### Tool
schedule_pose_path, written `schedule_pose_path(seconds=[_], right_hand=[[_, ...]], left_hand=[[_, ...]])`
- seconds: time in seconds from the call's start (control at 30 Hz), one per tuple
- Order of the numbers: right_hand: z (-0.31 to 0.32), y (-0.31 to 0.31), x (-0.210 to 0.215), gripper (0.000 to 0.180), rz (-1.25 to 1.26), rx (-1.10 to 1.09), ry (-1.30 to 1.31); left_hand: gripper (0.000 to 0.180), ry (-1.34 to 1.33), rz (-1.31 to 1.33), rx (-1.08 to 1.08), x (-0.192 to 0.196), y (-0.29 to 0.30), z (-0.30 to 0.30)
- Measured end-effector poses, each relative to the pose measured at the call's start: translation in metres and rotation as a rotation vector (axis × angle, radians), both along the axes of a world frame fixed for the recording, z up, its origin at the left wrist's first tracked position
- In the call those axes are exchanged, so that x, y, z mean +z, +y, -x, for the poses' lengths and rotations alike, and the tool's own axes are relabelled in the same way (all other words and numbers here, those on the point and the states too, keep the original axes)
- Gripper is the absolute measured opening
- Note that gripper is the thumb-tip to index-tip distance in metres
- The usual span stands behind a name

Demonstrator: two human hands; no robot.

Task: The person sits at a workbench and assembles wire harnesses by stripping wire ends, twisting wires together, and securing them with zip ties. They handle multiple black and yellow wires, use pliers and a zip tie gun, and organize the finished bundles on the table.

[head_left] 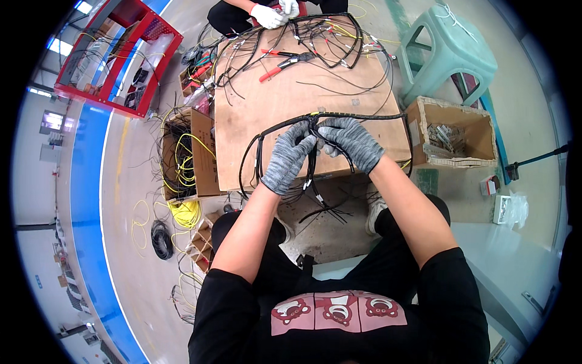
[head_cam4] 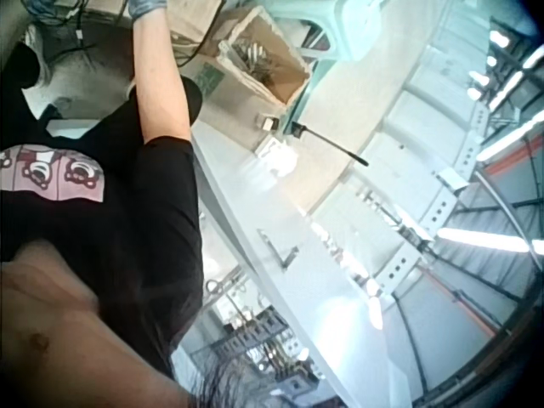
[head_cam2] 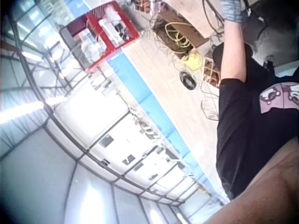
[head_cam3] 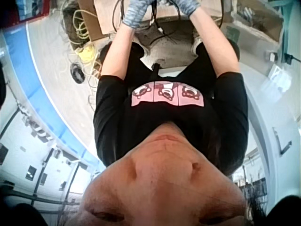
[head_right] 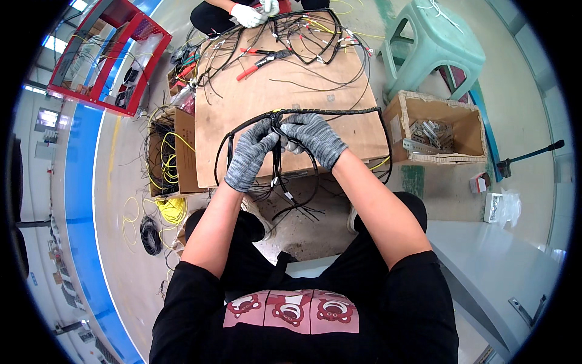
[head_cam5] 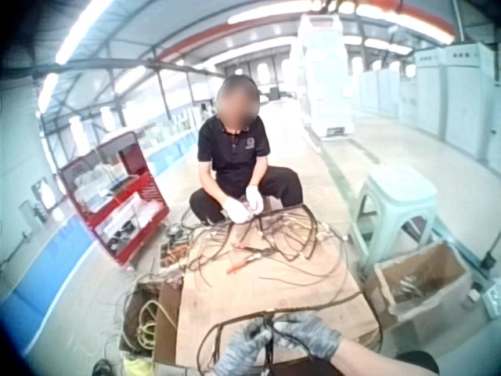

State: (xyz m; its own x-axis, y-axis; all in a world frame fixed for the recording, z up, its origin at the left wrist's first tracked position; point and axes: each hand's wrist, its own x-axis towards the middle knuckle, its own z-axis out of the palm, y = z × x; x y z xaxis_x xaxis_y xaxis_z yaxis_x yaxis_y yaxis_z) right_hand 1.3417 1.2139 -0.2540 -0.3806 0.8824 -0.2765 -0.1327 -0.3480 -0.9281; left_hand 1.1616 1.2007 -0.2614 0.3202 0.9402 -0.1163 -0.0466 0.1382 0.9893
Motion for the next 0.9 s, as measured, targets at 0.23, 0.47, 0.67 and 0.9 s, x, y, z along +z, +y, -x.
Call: schedule_pose_path(seconds=[0.23, 0.47, 0.67, 0.9], right_hand=[[0.013, -0.005, 0.001, 0.018, 0.068, -0.102, -0.078], [0.013, -0.008, 0.002, 0.017, 0.051, -0.091, -0.055], [0.011, -0.009, 0.001, 0.014, 0.000, -0.061, -0.053], [0.015, -0.009, 0.004, 0.025, -0.105, -0.105, -0.214]], left_hand=[[0.027, 0.223, -0.078, 0.021, 0.000, 0.002, 0.004], [0.030, 0.400, -0.142, 0.023, 0.005, 0.000, 0.006], [0.031, 0.217, -0.118, 0.083, -0.005, -0.002, 0.000], [0.029, 0.292, -0.121, 0.060, -0.005, -0.002, 0.000]])
